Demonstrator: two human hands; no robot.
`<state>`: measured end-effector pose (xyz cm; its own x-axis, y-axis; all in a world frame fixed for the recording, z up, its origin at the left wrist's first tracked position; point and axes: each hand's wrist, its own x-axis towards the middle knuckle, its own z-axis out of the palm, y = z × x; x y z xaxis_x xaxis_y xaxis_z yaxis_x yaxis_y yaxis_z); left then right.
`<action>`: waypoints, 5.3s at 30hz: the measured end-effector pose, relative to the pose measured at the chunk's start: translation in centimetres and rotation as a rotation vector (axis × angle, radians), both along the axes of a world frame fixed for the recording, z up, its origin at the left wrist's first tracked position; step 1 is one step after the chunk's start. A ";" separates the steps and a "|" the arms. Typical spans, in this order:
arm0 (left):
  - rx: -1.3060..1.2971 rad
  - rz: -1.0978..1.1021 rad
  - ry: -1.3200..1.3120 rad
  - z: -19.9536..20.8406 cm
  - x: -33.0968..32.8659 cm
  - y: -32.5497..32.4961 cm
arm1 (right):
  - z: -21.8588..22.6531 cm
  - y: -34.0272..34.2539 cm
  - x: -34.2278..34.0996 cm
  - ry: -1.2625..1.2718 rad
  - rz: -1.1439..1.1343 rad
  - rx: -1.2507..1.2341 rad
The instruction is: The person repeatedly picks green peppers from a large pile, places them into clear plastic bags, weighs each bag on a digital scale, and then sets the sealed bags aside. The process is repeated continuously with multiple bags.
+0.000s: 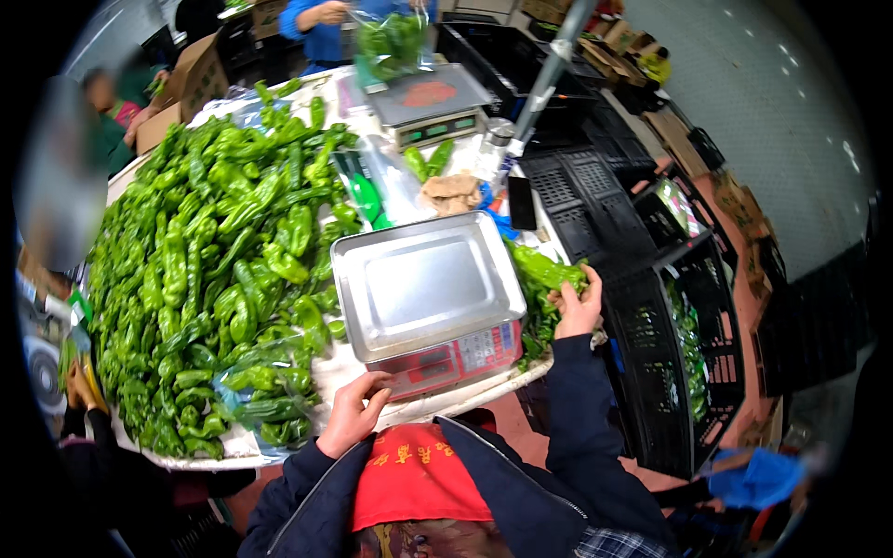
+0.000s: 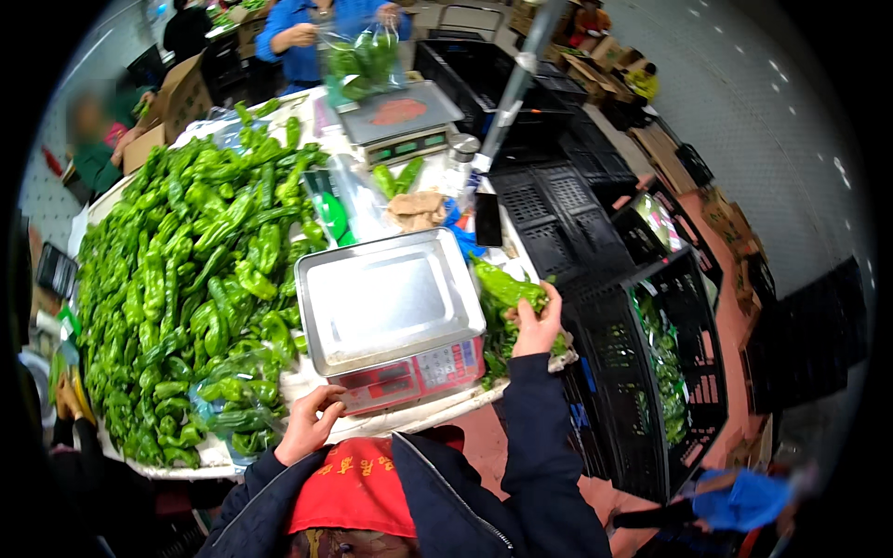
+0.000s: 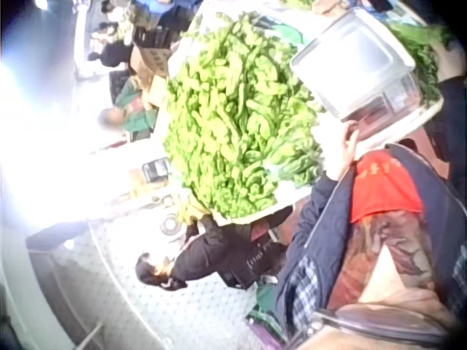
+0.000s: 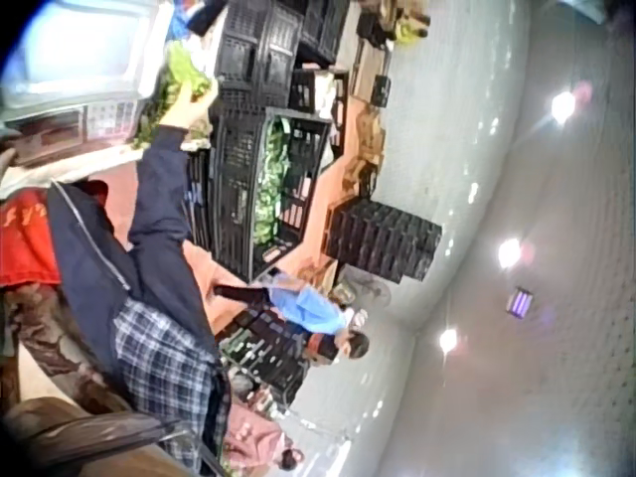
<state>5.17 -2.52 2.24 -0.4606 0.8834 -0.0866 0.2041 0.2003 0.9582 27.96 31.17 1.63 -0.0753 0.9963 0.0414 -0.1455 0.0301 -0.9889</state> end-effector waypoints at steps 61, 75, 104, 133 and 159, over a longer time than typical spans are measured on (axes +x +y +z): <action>0.158 0.910 -0.622 -1.5 -8.9 -18.6 | -0.9 -30.4 -34.0 -0.404 1.486 0.589; 0.074 0.824 -0.698 -4.3 -10.1 -17.9 | -1.4 -13.5 -50.4 -0.730 0.708 1.121; 0.260 1.105 -0.325 -0.5 -5.0 -16.7 | 2.6 -22.0 -29.7 -0.579 2.019 -0.423; 0.581 0.276 0.623 12.9 -3.4 -3.1 | 7.5 -24.2 -22.7 -0.180 1.279 0.691; -0.045 0.317 0.354 0.9 -1.5 9.9 | 1.7 -9.9 -9.0 -0.769 0.495 0.718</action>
